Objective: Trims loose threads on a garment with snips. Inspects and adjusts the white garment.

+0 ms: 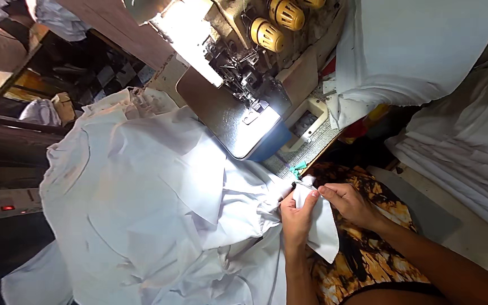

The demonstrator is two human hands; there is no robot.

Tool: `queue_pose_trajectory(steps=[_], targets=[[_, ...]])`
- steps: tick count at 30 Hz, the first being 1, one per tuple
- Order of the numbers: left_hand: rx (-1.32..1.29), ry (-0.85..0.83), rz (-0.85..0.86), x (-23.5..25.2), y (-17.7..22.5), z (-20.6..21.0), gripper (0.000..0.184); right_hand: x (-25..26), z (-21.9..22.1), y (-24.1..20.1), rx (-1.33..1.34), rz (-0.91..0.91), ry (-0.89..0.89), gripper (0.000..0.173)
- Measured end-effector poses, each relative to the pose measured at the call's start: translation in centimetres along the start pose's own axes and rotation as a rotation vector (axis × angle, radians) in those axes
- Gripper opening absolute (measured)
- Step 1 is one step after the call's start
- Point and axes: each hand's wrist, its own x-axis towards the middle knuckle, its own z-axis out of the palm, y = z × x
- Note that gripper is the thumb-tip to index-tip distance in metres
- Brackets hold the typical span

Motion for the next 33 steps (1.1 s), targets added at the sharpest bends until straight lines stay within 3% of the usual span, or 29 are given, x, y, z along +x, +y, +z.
queue_pose_trajectory(steps=[12,33], targets=[[-0.119,0.043,-0.041,-0.1,0.0,0.1,0.006,-1.0,-1.6,0.1,0.056,0.062,-0.130,0.043],[-0.079,0.128,0.059,0.2,-0.6,1.2,0.004,1.7,-0.5,-1.9,-0.082,-0.020,-0.054,0.045]])
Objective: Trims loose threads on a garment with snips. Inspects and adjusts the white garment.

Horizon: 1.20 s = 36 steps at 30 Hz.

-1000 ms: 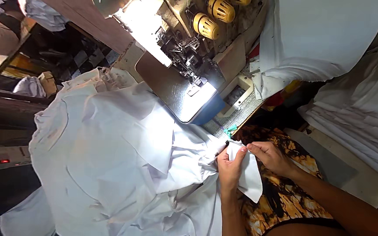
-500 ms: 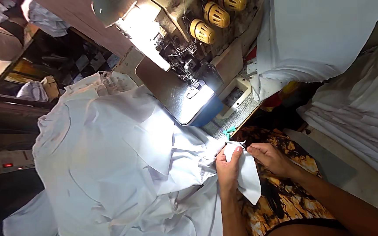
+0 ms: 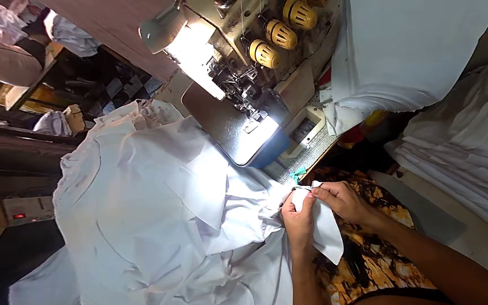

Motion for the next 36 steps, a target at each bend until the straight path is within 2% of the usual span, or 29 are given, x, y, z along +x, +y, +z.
queue_pose_trajectory(steps=[11,15,24,33,36], targets=[[-0.029,0.181,0.105,0.0,-1.0,2.1,0.007,1.9,-2.0,-0.8,-0.195,-0.052,-0.110,0.047],[-0.039,0.187,0.107,0.0,-0.8,2.2,0.007,2.4,-2.7,-1.0,-0.234,-0.071,-0.157,0.048],[-0.080,0.206,0.062,0.0,-1.1,2.6,0.006,2.8,-2.5,-0.2,-0.231,-0.131,-0.106,0.048],[-0.333,0.151,0.009,-0.1,-2.4,2.5,0.013,2.5,-2.6,-0.2,-0.334,-0.242,-0.082,0.051],[-0.369,0.140,-0.015,0.1,-2.1,2.5,0.017,2.4,-2.7,0.1,-0.338,-0.226,-0.063,0.051]])
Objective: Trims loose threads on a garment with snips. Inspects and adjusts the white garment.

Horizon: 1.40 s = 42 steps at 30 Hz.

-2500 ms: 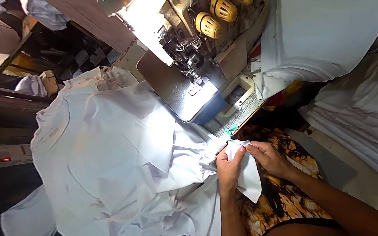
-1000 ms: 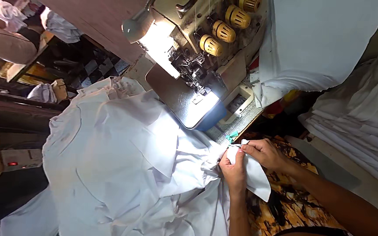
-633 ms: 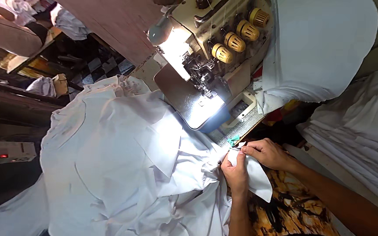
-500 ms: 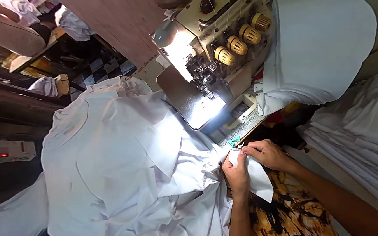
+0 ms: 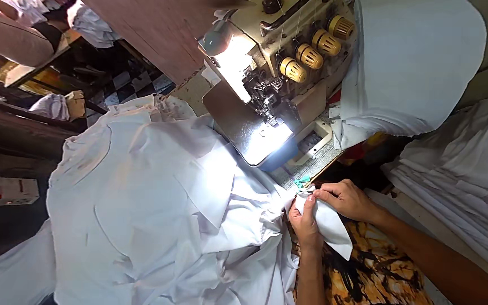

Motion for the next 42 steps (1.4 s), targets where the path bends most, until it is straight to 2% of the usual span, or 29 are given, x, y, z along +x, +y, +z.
queue_pose_trajectory(steps=[5,7,9,11,13,15,17,21,26,30,35,38,42], targets=[[-0.032,-0.021,-0.008,0.1,0.0,-0.3,0.016,-0.5,-2.1,0.8,0.139,0.029,-0.158,0.049],[-0.041,-0.029,-0.008,0.2,0.0,-0.6,0.015,-0.6,-2.5,1.3,0.239,-0.052,-0.072,0.050],[-0.048,-0.046,-0.013,0.3,0.0,-0.8,0.015,-0.3,-2.2,1.0,0.315,-0.144,0.047,0.036],[-0.052,-0.055,-0.019,0.3,0.2,-0.9,0.014,0.5,-1.7,0.3,0.279,-0.223,0.105,0.029],[-0.055,-0.069,-0.023,0.3,0.4,-1.1,0.016,1.3,-1.2,-0.2,0.165,-0.268,0.048,0.034],[-0.046,-0.066,-0.020,0.3,0.6,-1.2,0.018,1.8,-0.6,-0.3,0.038,-0.272,-0.005,0.037],[-0.042,-0.066,-0.016,0.3,0.8,-1.2,0.018,2.0,0.0,-0.2,-0.029,-0.262,0.022,0.033],[-0.041,-0.036,-0.004,0.2,0.8,-0.8,0.017,1.7,0.3,0.0,-0.024,-0.262,0.101,0.022],[-0.026,-0.088,-0.015,0.2,1.0,-1.0,0.023,2.3,-0.2,-0.4,-0.003,-0.214,0.268,0.021],[0.056,-0.172,-0.034,-0.2,0.9,-2.3,0.021,4.3,-1.9,-1.0,-0.215,-0.123,0.434,0.022],[0.278,-0.152,-0.056,-1.9,-0.3,-4.4,0.018,5.5,-2.6,-2.0,-0.410,-0.077,0.364,0.018],[0.412,-0.125,-0.043,-2.9,-1.3,-6.2,0.023,5.8,-2.5,-2.9,-0.484,-0.051,0.332,0.013],[0.551,-0.065,-0.037,-3.8,-2.2,-9.5,0.026,8.1,-3.7,-3.3,-0.378,0.087,0.249,0.017]])
